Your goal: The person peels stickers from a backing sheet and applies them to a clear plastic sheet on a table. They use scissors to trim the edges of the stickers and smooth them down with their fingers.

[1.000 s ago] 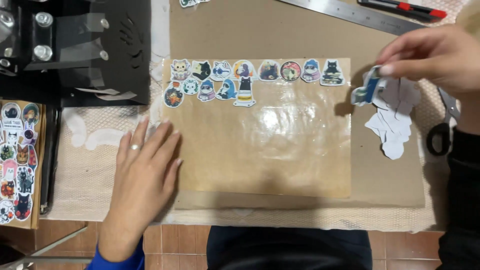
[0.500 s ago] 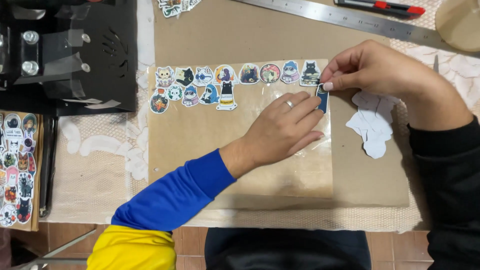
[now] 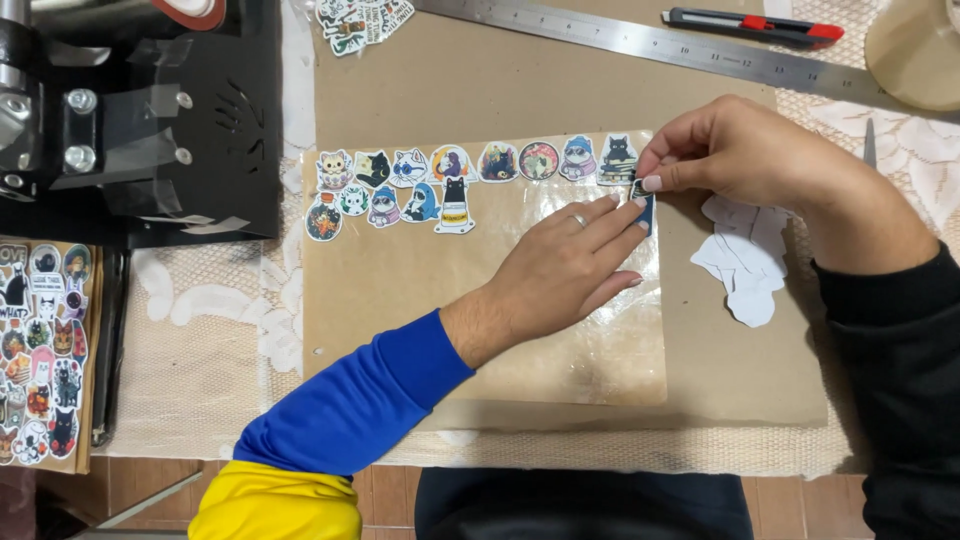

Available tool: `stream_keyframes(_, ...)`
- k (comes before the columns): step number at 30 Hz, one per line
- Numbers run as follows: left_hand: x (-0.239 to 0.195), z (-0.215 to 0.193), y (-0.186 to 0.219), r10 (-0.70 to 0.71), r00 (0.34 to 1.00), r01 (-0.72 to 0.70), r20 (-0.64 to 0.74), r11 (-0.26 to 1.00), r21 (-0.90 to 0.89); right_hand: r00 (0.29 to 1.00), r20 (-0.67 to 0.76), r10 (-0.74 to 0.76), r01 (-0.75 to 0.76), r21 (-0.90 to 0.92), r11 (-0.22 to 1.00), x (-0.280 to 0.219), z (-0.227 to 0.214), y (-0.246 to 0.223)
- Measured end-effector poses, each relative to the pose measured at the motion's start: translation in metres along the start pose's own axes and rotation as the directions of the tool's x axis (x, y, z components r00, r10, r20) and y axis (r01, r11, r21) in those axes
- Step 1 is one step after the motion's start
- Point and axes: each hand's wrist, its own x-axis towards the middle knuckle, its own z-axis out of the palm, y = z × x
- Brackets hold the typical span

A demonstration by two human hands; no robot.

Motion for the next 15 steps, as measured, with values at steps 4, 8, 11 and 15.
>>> stream_keyframes(4,-0.001,0.003,0.0,0.0,1.0,0.0,0.002,1.0,0.018,1.0,0.02,-0.019,0.019,0.004,1.0,0.001,-0.001,0.004)
stream_keyframes(8,-0.001,0.003,0.0,0.0,1.0,0.0,0.012,1.0,0.025,0.999,0.033,-0.018,0.017,0.021,1.0,-0.001,0.002,0.0)
stream_keyframes(11,0.0,0.003,0.001,-0.004,1.0,0.003,0.023,0.999,0.048,1.0,-0.001,0.006,-0.006,-0.016,1.0,-0.006,0.004,-0.009)
stream_keyframes(15,0.0,0.002,0.001,0.003,0.999,-0.006,0.042,0.998,0.068,0.982,-0.183,-0.054,0.045,-0.055,0.997,-0.012,-0.003,-0.012)
